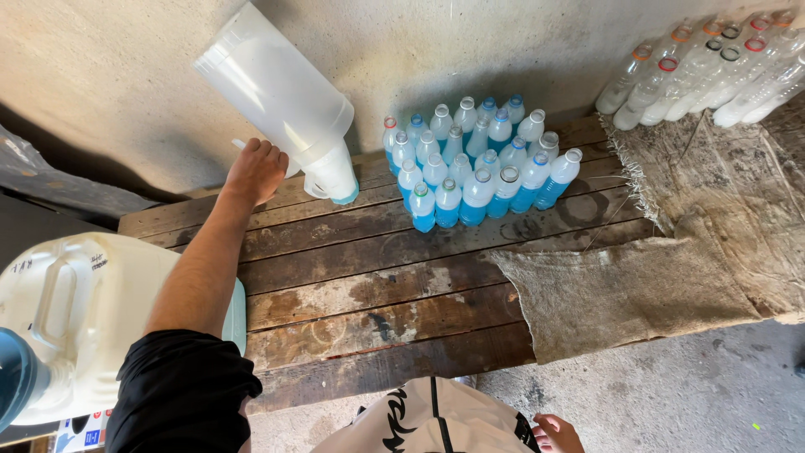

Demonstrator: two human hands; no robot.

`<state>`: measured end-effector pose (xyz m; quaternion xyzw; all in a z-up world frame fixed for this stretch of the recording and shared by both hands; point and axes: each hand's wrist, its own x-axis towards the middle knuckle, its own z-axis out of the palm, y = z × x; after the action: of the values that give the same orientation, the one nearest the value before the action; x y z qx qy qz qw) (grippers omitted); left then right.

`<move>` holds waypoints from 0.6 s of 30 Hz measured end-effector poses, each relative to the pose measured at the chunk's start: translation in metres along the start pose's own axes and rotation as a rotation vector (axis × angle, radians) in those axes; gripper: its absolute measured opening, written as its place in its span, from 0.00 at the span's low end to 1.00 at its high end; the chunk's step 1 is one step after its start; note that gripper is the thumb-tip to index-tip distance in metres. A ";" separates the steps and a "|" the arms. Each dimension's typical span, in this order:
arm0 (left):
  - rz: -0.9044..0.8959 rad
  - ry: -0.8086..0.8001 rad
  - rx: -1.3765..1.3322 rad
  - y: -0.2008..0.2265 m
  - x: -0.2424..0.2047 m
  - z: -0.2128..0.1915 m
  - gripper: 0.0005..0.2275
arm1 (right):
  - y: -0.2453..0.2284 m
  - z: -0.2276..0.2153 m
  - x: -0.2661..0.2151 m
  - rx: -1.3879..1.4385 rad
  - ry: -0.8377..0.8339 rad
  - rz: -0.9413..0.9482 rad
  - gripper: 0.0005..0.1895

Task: The person pours a blue liquid from a large pitcher into a funnel placed over a white container, and then pours liquid from smaller bottles into a measuring cup.

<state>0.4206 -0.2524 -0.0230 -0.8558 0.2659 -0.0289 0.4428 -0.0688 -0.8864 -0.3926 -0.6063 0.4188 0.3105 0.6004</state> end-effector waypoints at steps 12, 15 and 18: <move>-0.032 0.113 0.008 -0.017 0.007 0.007 0.06 | -0.017 -0.004 -0.003 -0.140 0.025 -0.014 0.21; -0.017 0.098 0.036 -0.021 0.007 0.009 0.08 | -0.014 -0.004 -0.003 -0.136 0.036 -0.014 0.22; -0.021 0.118 0.031 -0.027 0.009 0.004 0.07 | -0.012 -0.005 -0.001 -0.091 0.028 -0.014 0.22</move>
<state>0.4407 -0.2414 -0.0061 -0.8484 0.2821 -0.0879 0.4393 -0.0594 -0.8916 -0.3853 -0.6401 0.4084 0.3165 0.5686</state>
